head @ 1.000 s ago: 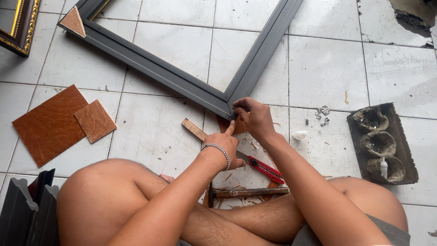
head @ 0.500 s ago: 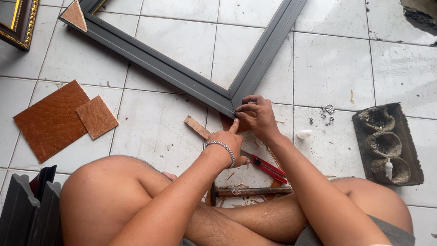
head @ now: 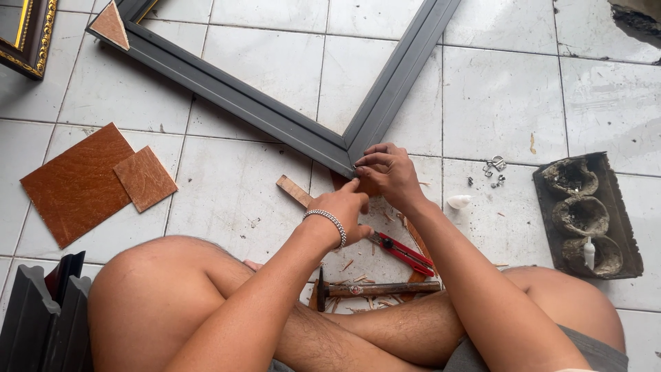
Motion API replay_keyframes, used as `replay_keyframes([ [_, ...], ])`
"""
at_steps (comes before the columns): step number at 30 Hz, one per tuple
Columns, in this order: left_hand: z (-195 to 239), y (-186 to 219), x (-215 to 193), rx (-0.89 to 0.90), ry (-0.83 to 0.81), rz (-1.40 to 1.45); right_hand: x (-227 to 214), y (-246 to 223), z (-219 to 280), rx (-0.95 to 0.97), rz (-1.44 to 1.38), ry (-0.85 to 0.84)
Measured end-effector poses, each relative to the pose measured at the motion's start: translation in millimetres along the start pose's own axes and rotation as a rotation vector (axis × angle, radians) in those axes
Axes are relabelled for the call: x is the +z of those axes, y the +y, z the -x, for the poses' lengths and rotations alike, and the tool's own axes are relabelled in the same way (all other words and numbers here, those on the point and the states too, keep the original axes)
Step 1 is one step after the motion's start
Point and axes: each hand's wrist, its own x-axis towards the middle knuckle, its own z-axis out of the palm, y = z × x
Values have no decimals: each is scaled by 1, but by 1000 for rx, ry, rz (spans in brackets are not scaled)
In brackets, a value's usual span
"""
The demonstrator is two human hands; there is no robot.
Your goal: The person cuts a rectangular piece of wood into a triangle using a utility knife, applies glue to the corner of a grey picture frame, and inserts the triangular piece into the corner joint. They then use a hammer to tap the piece into place and repeat the process for another corner.
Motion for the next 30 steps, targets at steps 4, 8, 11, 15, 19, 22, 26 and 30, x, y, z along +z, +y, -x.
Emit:
replay_keyframes([
  [4,-9,-12,-4,-120,399,450,-7,-9,14,133,-185,22],
  [8,-11,-10,-3,-76,558,642,-4,-19,24,174,-334,36],
  [11,-7,-10,-2,-85,587,658,-4,-26,28,204,-444,8],
  [15,-2,-12,-3,-86,622,762,-4,-24,30,296,-568,-42],
  [19,-3,-13,-2,-66,616,806,-4,-23,29,361,-603,-54],
  [22,0,-12,-4,-55,594,808,-6,-34,28,431,-746,-58],
  [26,1,-12,-6,-30,595,783,-6,-26,25,557,-915,-103],
  [30,-5,-14,-2,-15,602,810,-8,-23,22,618,-1022,-124],
])
